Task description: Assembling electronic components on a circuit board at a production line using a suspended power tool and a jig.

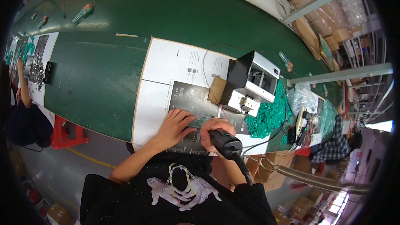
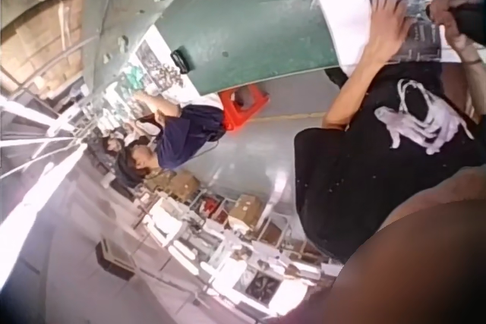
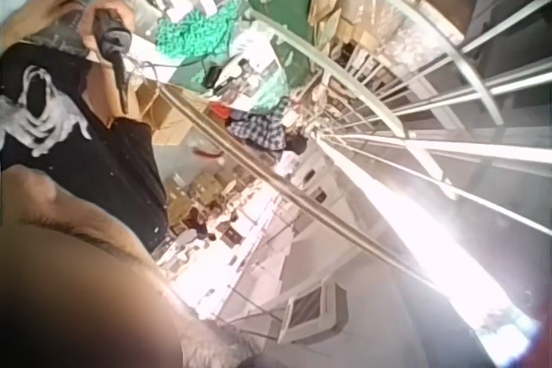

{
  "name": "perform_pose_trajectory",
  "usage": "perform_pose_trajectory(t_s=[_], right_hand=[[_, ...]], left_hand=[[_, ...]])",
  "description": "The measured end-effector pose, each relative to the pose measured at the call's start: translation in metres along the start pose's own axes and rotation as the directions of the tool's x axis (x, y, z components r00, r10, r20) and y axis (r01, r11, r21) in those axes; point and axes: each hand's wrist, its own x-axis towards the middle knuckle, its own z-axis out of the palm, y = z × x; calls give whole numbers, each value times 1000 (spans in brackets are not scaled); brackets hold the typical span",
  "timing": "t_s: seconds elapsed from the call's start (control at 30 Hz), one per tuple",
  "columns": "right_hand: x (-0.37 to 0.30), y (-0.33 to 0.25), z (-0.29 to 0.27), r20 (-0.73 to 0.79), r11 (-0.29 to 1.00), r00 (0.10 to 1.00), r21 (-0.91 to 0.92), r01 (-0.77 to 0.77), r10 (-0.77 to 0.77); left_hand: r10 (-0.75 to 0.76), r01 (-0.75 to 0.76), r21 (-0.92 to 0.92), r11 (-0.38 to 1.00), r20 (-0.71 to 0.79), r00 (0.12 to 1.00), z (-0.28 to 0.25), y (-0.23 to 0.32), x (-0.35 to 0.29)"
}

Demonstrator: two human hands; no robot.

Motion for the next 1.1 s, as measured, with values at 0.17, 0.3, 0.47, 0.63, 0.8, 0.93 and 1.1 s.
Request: perform_pose_trajectory(t_s=[0.17,0.3,0.47,0.63,0.8,0.93,1.1], right_hand=[[11,-9,-25,-129,999,992,40,13,-8],[49,-34,-74,-519,982,850,96,163,-90],[63,-21,-87,-561,984,815,-169,55,-141],[51,-29,-80,-495,998,867,-3,-66,56],[23,-31,-24,-291,980,956,178,87,-32],[19,-25,14,-129,978,991,204,49,-22],[18,-18,20,-64,939,997,344,-11,35]], left_hand=[[-3,3,7,1000,-18,1000,1,-1,1],[-1,2,32,999,-11,1000,1,4,1],[-6,6,39,999,5,1000,-1,3,0],[12,-11,36,999,-28,1000,2,-1,-1],[-4,5,26,1000,-23,1000,1,0,2],[3,-3,22,1000,-15,1000,1,-1,1],[-16,16,-8,1000,-24,1000,2,-3,-2]])
